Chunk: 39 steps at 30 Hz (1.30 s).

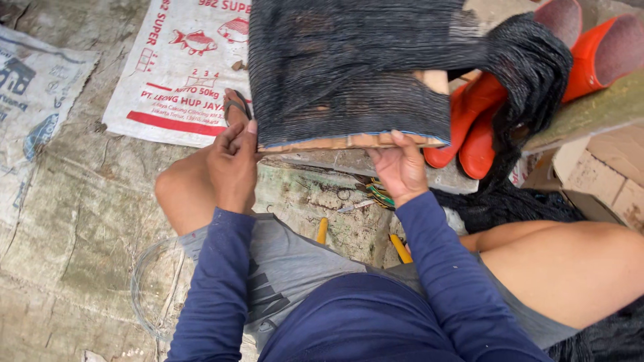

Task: The person sits on the ground and repairs a black mesh net by hand. They fold and align the net edges, then use a hammer to drive small nails or staples into a wooden frame to secure the net in place.

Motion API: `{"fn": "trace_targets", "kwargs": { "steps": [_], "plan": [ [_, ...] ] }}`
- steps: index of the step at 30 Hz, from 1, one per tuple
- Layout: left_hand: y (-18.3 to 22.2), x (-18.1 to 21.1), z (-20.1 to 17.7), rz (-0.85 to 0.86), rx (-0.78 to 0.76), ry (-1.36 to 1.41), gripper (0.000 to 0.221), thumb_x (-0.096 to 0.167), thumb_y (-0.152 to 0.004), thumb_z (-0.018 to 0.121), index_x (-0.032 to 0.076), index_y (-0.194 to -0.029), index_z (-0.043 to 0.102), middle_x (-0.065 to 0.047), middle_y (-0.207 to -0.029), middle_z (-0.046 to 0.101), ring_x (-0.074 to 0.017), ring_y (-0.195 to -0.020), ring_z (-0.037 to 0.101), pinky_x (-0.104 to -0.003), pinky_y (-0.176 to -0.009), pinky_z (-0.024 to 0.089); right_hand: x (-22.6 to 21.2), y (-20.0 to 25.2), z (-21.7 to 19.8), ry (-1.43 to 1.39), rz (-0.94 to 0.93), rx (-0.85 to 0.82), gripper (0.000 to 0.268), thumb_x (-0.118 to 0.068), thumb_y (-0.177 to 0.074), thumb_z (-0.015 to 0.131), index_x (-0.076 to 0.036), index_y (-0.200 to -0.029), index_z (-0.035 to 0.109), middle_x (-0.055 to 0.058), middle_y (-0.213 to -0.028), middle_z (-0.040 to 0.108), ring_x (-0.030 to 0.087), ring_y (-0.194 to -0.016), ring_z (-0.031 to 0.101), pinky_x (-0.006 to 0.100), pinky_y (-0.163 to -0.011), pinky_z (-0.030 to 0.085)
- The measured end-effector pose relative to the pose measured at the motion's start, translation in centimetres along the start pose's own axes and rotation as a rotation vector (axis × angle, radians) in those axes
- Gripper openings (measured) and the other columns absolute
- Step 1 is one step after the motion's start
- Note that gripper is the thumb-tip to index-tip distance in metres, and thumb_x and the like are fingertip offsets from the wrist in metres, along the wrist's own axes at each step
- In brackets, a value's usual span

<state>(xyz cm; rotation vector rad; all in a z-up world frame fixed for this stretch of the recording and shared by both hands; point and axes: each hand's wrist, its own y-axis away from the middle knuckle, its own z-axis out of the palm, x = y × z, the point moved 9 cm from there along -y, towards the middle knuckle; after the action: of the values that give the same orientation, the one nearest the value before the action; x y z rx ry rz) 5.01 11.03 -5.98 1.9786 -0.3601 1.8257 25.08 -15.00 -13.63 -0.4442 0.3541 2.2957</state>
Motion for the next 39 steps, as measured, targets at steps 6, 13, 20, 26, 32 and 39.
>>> {"fn": "trace_targets", "kwargs": {
  "steps": [6,13,20,26,32,39],
  "plan": [
    [-0.2,-5.9,0.9,-0.264,-0.098,0.181,0.040,0.032,-0.098,0.070,-0.002,-0.120,0.071,0.001,-0.096,0.072,-0.0081,-0.086,0.064,-0.027,-0.076,0.053,3.6,-1.1,-5.5,-0.048,0.117,0.109,0.031,-0.013,-0.095,0.072,-0.005,-0.122,0.061,0.011,-0.124,0.069,0.026,-0.118,0.067,0.044,-0.108,0.050],
    [-0.1,-14.1,1.1,-0.561,-0.025,0.311,0.030,0.026,-0.093,0.068,0.011,-0.119,0.063,0.002,-0.099,0.073,-0.0137,-0.088,0.070,-0.039,-0.089,0.058,8.4,-1.5,-10.9,-0.059,0.225,0.196,0.029,-0.012,-0.093,0.072,-0.008,-0.119,0.061,0.010,-0.124,0.069,0.026,-0.122,0.064,0.044,-0.113,0.049],
    [0.2,-17.8,0.8,-0.603,-0.048,0.319,0.037,0.027,-0.097,0.071,-0.006,-0.111,0.062,-0.013,-0.098,0.071,-0.0198,-0.084,0.072,-0.034,-0.080,0.063,8.7,-0.6,-10.8,0.016,0.321,0.254,0.031,-0.018,-0.094,0.068,-0.006,-0.122,0.059,0.014,-0.129,0.067,0.029,-0.126,0.064,0.045,-0.115,0.048],
    [0.8,-18.2,0.3,-0.646,0.000,0.353,0.037,0.025,-0.095,0.071,-0.008,-0.106,0.058,-0.013,-0.094,0.070,-0.0202,-0.082,0.073,-0.034,-0.078,0.066,3.4,3.5,-7.2,1.564,1.089,-0.012,0.046,-0.043,-0.098,0.061,-0.003,-0.115,0.075,0.014,-0.096,0.079,0.023,-0.083,0.077,0.041,-0.078,0.064],
    [0.7,-18.4,0.7,-0.641,-0.031,0.358,0.036,0.026,-0.097,0.071,-0.008,-0.107,0.064,-0.012,-0.096,0.072,-0.0175,-0.082,0.071,-0.030,-0.075,0.064,-3.0,-4.9,5.5,1.917,-0.182,-0.131,0.025,-0.012,-0.094,0.076,-0.003,-0.117,0.073,0.013,-0.100,0.070,0.024,-0.086,0.069,0.036,-0.078,0.056],
    [1.5,-19.7,1.0,-0.685,0.019,0.420,0.038,0.028,-0.094,0.071,-0.007,-0.109,0.065,-0.012,-0.097,0.074,-0.0184,-0.084,0.075,-0.031,-0.078,0.065,6.9,-10.2,7.2,2.174,-0.487,-0.628,0.033,-0.006,-0.081,0.079,-0.005,-0.114,0.073,0.020,-0.130,0.062,0.039,-0.127,0.050,0.050,-0.108,0.039]
  ]
}}
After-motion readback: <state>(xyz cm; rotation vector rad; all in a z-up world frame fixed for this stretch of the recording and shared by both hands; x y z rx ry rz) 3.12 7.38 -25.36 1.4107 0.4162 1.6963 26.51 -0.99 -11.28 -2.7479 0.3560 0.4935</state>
